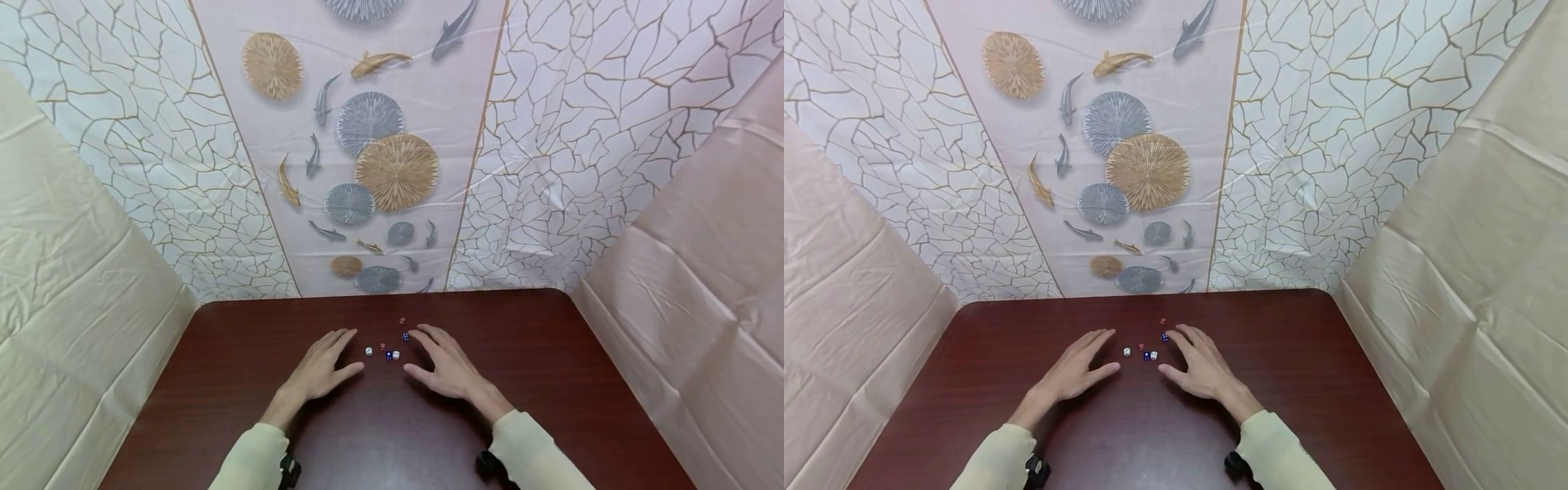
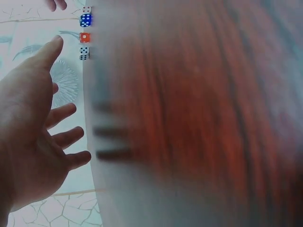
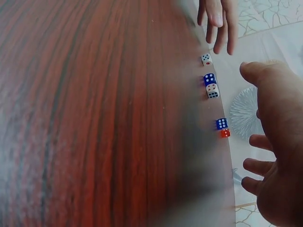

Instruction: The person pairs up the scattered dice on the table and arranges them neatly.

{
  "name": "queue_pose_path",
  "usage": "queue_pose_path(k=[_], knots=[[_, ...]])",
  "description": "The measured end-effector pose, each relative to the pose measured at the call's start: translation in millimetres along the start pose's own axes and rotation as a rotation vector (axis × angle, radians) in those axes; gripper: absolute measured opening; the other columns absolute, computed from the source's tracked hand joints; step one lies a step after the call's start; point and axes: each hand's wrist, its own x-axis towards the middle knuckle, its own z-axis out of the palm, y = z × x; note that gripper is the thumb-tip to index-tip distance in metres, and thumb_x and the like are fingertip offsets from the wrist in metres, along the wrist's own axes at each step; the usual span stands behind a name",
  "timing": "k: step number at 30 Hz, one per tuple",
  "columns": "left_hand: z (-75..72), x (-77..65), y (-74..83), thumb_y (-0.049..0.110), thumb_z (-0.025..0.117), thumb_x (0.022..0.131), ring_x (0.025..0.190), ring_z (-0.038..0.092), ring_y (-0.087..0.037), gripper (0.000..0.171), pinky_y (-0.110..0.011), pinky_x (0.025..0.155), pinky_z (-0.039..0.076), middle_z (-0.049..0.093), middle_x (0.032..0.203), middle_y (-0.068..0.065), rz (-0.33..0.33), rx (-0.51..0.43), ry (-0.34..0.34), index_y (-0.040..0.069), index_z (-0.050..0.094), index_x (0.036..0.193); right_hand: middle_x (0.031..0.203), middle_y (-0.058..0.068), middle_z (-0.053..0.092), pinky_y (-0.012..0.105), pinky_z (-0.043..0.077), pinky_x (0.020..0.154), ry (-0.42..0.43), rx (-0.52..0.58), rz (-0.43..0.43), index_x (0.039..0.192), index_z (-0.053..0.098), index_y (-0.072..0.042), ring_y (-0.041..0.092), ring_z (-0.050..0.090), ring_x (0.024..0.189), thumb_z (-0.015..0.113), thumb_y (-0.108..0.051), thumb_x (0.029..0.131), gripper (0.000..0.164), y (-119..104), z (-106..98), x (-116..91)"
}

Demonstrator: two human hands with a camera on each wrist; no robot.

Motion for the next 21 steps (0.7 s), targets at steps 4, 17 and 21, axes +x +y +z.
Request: queue_pose_path(k=[4,17,21], knots=[[2.6,3.7,1.6,0.052,0.072,0.109,0.163,0.045,-0.053,0.078,-0.072,0.132,0.035,0.055,0.171,-0.023,0.025,0.001,0.028,0.011,0.049,0.171,0.172,0.018,0.052,0.071,0.042,0.126,0.001,0.014,0.01,0.164,0.058,-0.016,0.044,0.048,0.161,0.077,-0.052,0.104,0.072,-2,2,2],[7.8,17.2,9.6,0.038,0.08,0.106,0.147,0.063,-0.043,0.055,-0.063,0.124,0.049,0.071,0.151,-0.019,0.069,0.0,0.088,0.006,0.07,0.15,0.155,0.013,0.064,0.062,0.049,0.121,-0.005,0.03,0.027,0.156,0.066,-0.013,0.038,0.059,0.145,0.08,-0.044,0.104,0.062,-8,9,11],[10.8,20.5,10.9,0.035,0.082,0.105,0.145,0.066,-0.041,0.049,-0.06,0.123,0.051,0.074,0.148,-0.017,0.069,-0.008,0.096,0.006,0.073,0.144,0.151,0.012,0.066,0.061,0.05,0.119,-0.015,0.05,0.038,0.156,0.066,-0.013,0.037,0.061,0.142,0.081,-0.041,0.104,0.061,-9,12,13]])
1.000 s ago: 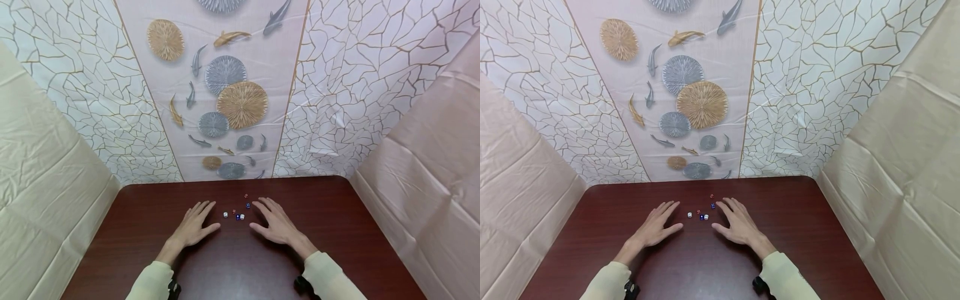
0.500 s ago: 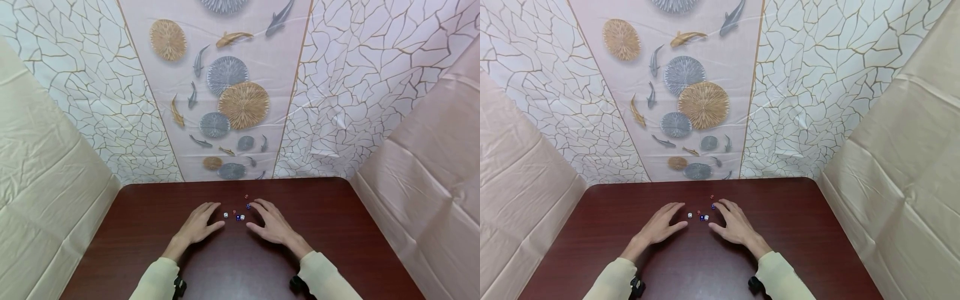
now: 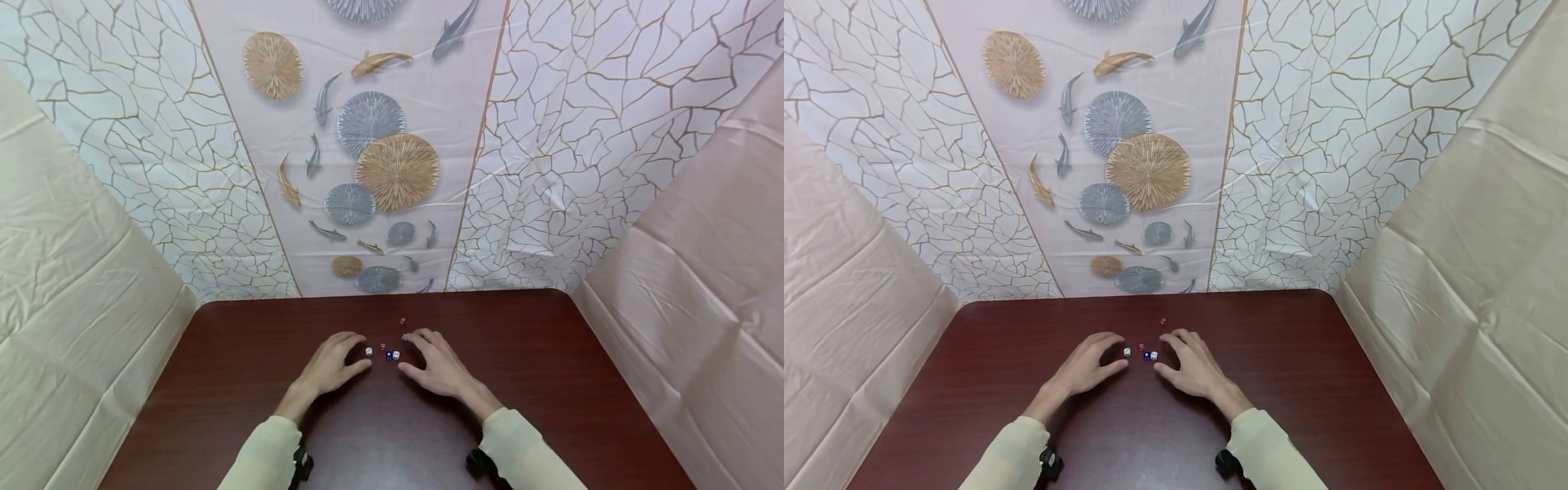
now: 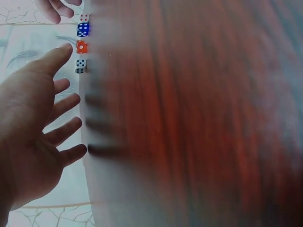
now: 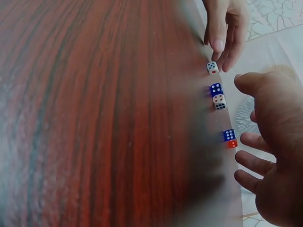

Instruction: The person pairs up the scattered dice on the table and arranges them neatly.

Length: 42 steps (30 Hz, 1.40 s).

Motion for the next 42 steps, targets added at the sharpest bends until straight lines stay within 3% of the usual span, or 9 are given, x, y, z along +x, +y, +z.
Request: queue_pose_path(k=[8,16,22,24,32,39,42], knots=[[5.9,4.6,-1.7,0.023,0.088,0.099,0.134,0.072,-0.04,0.038,-0.058,0.116,0.056,0.078,0.136,-0.017,0.049,-0.015,0.045,0.004,0.078,0.131,0.143,0.01,0.071,0.058,0.051,0.118,-0.015,0.024,0.004,0.15,0.07,-0.01,0.035,0.063,0.136,0.082,-0.036,0.103,0.054,1,4,4],[11.4,12.5,-5.8,0.016,0.089,0.096,0.132,0.073,-0.04,0.029,-0.058,0.117,0.054,0.08,0.131,-0.015,0.03,-0.052,0.039,0.006,0.08,0.122,0.132,0.01,0.075,0.059,0.052,0.111,-0.005,0.04,-0.013,0.138,0.077,-0.008,0.033,0.067,0.125,0.085,-0.027,0.102,0.042,5,11,11],[14.8,12.0,-12.6,0.017,0.089,0.096,0.126,0.073,-0.041,0.025,-0.06,0.112,0.055,0.08,0.127,-0.016,0.101,-0.123,0.101,0.005,0.082,0.117,0.128,0.009,0.075,0.06,0.048,0.111,-0.01,0.07,0.014,0.133,0.079,-0.01,0.031,0.066,0.123,0.087,-0.025,0.1,0.037,7,16,16],[15.0,11.4,-13.1,0.016,0.09,0.095,0.125,0.073,-0.042,0.025,-0.062,0.111,0.055,0.08,0.126,-0.017,0.097,-0.153,0.117,0.004,0.082,0.115,0.127,0.008,0.075,0.059,0.048,0.109,-0.009,0.072,0.024,0.131,0.08,-0.011,0.03,0.066,0.121,0.088,-0.025,0.1,0.036,8,18,17],[11.7,13.5,-5.8,0.015,0.093,0.093,0.137,0.067,-0.046,0.023,-0.065,0.12,0.048,0.078,0.135,-0.018,-0.069,-0.217,0.052,0.006,0.085,0.112,0.126,0.007,0.074,0.057,0.045,0.108,-0.006,0.105,0.064,0.127,0.082,-0.013,0.029,0.065,0.119,0.089,-0.025,0.099,0.031,7,21,20],[16.1,11.4,-9.1,0.017,0.092,0.092,0.128,0.07,-0.044,0.017,-0.065,0.112,0.052,0.079,0.128,-0.015,0.022,-0.177,0.132,0.008,0.085,0.105,0.122,0.007,0.074,0.057,0.045,0.106,0.027,0.115,0.09,0.12,0.084,-0.013,0.028,0.065,0.117,0.091,-0.024,0.097,0.027,6,25,22],[17.2,11.9,-9.0,0.019,0.091,0.094,0.13,0.069,-0.045,0.016,-0.069,0.114,0.047,0.079,0.13,-0.014,-0.011,-0.169,0.113,0.009,0.086,0.105,0.121,0.006,0.074,0.054,0.044,0.105,0.033,0.114,0.098,0.118,0.085,-0.013,0.027,0.064,0.115,0.091,-0.024,0.096,0.025,6,27,22]])
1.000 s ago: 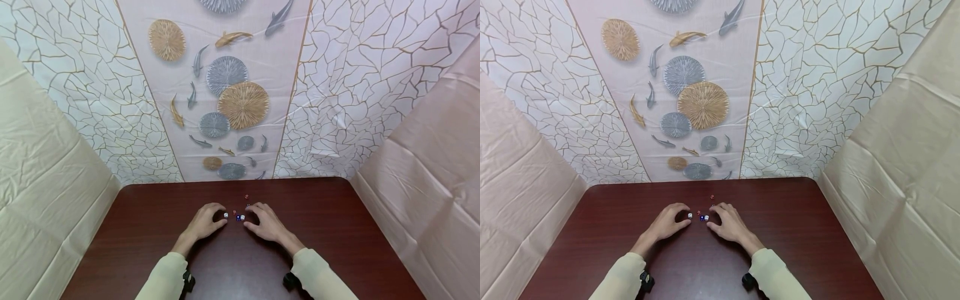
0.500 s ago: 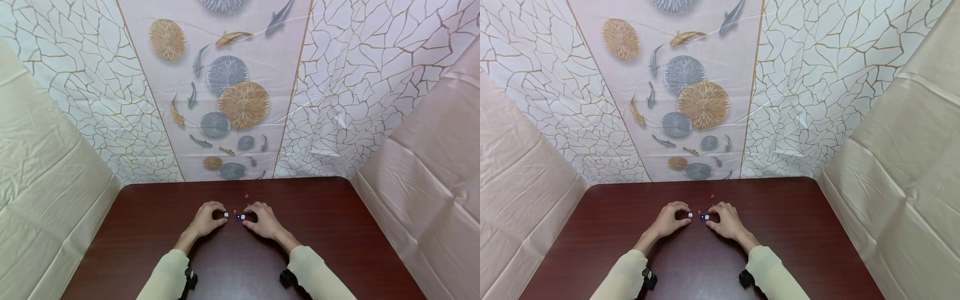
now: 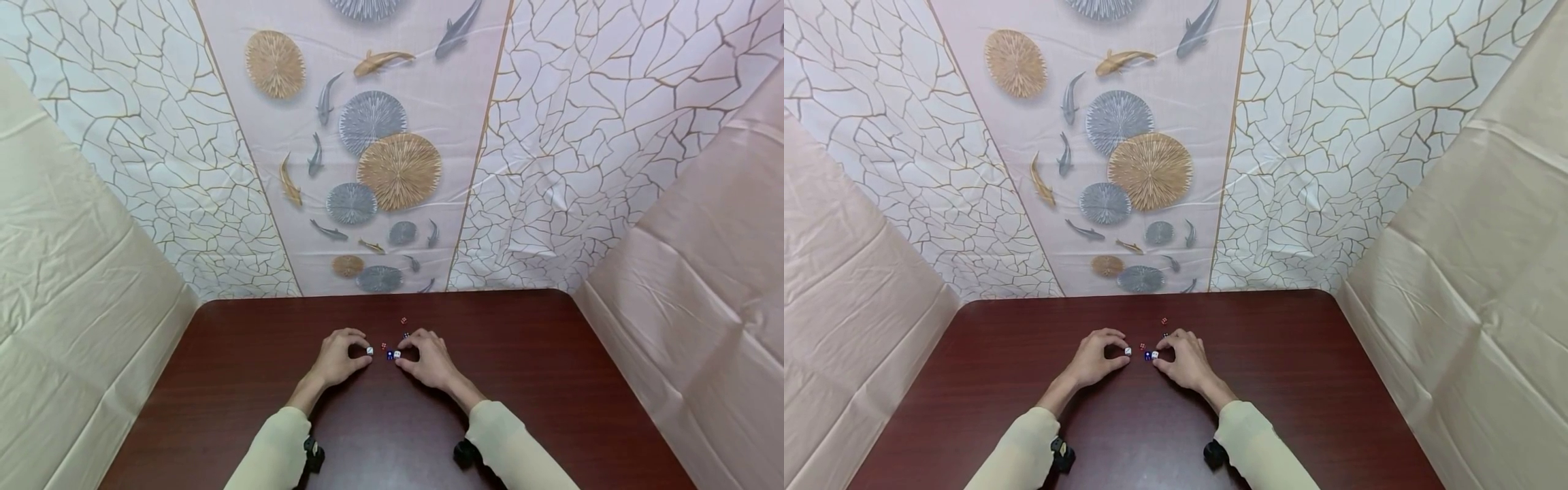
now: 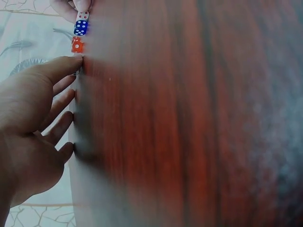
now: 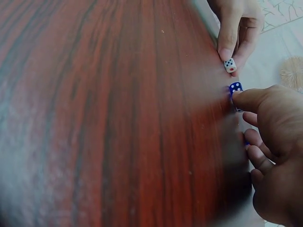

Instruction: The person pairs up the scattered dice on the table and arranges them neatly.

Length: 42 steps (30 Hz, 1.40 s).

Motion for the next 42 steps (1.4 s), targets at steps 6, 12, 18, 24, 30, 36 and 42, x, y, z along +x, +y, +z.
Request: queue_pose_path(k=[6,12,18,24,30,36,42], knots=[[0.7,2.9,5.0,0.019,0.092,0.095,0.132,0.067,-0.043,0.015,-0.069,0.113,0.04,0.079,0.134,-0.011,-0.116,0.01,-0.056,0.012,0.087,0.107,0.116,0.004,0.074,0.048,0.042,0.1,0.015,-0.01,0.009,0.112,0.086,-0.015,0.025,0.064,0.111,0.092,-0.023,0.095,0.02,-0.6,2.7,1.2],[1.0,3.3,6.8,0.021,0.092,0.096,0.124,0.067,-0.035,0.011,-0.061,0.107,0.039,0.077,0.127,-0.007,-0.16,0.001,-0.055,0.018,0.088,0.106,0.113,0.004,0.073,0.046,0.041,0.098,0.034,-0.005,0.011,0.106,0.086,-0.015,0.026,0.063,0.11,0.093,-0.021,0.094,0.015,-2.4,2.9,2.5],[2.5,2.4,4.6,0.021,0.092,0.095,0.118,0.068,-0.031,0.012,-0.059,0.104,0.04,0.076,0.121,-0.007,-0.174,0.005,-0.046,0.018,0.088,0.107,0.112,0.002,0.073,0.044,0.039,0.097,0.037,-0.003,0.01,0.103,0.087,-0.016,0.024,0.063,0.109,0.093,-0.022,0.094,0.013,-2.1,3.5,2.3],[2.9,1.9,4.8,0.021,0.092,0.095,0.116,0.069,-0.03,0.013,-0.055,0.102,0.04,0.077,0.118,-0.005,-0.174,-0.001,-0.037,0.019,0.088,0.107,0.111,0.002,0.073,0.044,0.04,0.096,0.046,-0.004,0.003,0.102,0.087,-0.016,0.024,0.064,0.109,0.093,-0.022,0.093,0.012,-1.2,3.7,2.3],[1.8,-0.2,7.7,0.02,0.092,0.095,0.113,0.07,-0.03,0.013,-0.055,0.101,0.041,0.077,0.116,-0.005,-0.16,-0.011,-0.029,0.018,0.088,0.107,0.111,0.002,0.074,0.046,0.041,0.099,0.046,0.01,-0.001,0.102,0.086,-0.015,0.024,0.064,0.11,0.092,-0.021,0.094,0.011,0.0,2.9,1.5],[2.3,-1.0,7.7,0.02,0.091,0.096,0.111,0.07,-0.03,0.012,-0.053,0.098,0.041,0.077,0.114,-0.005,-0.15,-0.003,-0.027,0.018,0.088,0.107,0.114,0.0,0.074,0.054,0.043,0.11,0.029,0.049,0.014,0.106,0.086,-0.016,0.024,0.065,0.115,0.09,-0.021,0.098,0.01,0.6,0.2,-0.5],[2.3,-1.6,8.2,0.019,0.09,0.097,0.113,0.071,-0.031,0.011,-0.054,0.099,0.04,0.077,0.116,-0.005,-0.158,-0.011,-0.028,0.018,0.088,0.107,0.115,0.001,0.073,0.059,0.043,0.113,0.02,0.081,0.012,0.108,0.086,-0.016,0.025,0.066,0.117,0.087,-0.02,0.1,0.009,-0.6,-4.1,-3.9]])
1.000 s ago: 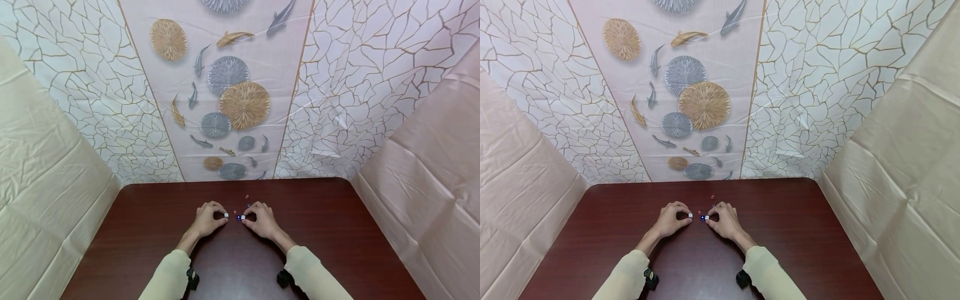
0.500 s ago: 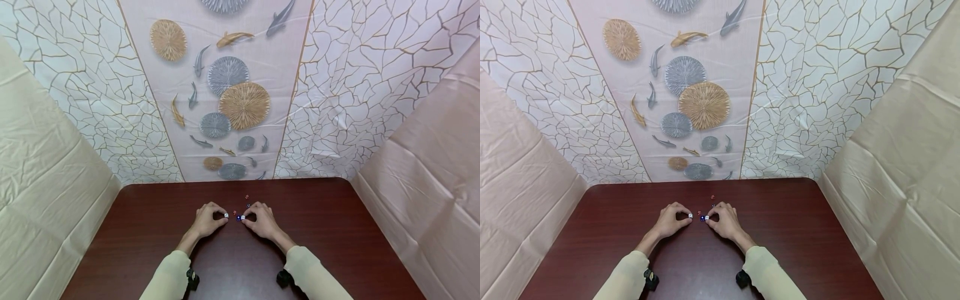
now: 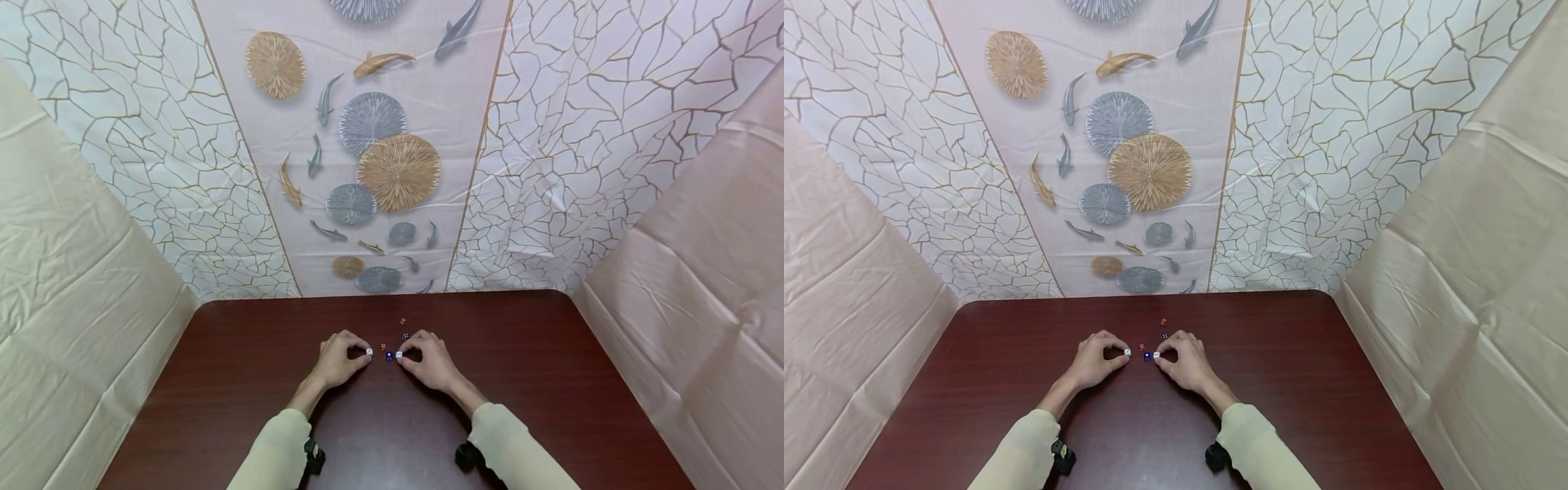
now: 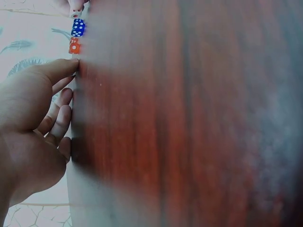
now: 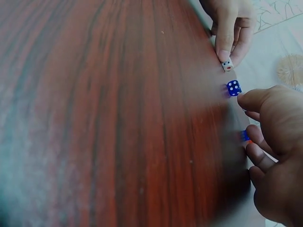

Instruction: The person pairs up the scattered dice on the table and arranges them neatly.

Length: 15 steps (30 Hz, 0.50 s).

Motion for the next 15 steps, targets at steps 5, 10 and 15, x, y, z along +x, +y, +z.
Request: queue_pose_path(k=[5,10,15], knots=[[-0.1,-0.7,-0.3,0.018,0.09,0.097,0.113,0.071,-0.032,0.011,-0.054,0.099,0.04,0.077,0.116,-0.006,0.007,-0.009,0.004,0.017,0.088,0.108,0.114,0.0,0.074,0.057,0.044,0.113,-0.005,0.004,-0.008,0.107,0.086,-0.018,0.025,0.066,0.117,0.087,-0.02,0.1,0.008,-1,-3,-4],[-0.2,-0.6,-0.5,0.019,0.089,0.098,0.115,0.07,-0.033,0.012,-0.056,0.102,0.039,0.077,0.118,-0.007,-0.004,-0.017,-0.008,0.017,0.088,0.11,0.115,-0.001,0.074,0.056,0.045,0.111,-0.013,0.0,-0.016,0.106,0.086,-0.02,0.023,0.066,0.117,0.088,-0.021,0.1,0.007,-1,-5,-9],[0.4,-0.5,-1.8,0.019,0.089,0.099,0.117,0.07,-0.033,0.012,-0.056,0.103,0.04,0.077,0.12,-0.007,-0.021,-0.017,-0.012,0.018,0.088,0.11,0.113,-0.003,0.075,0.054,0.046,0.109,-0.02,-0.012,-0.032,0.105,0.086,-0.022,0.021,0.066,0.115,0.088,-0.022,0.1,0.006,-1,-6,-16]])
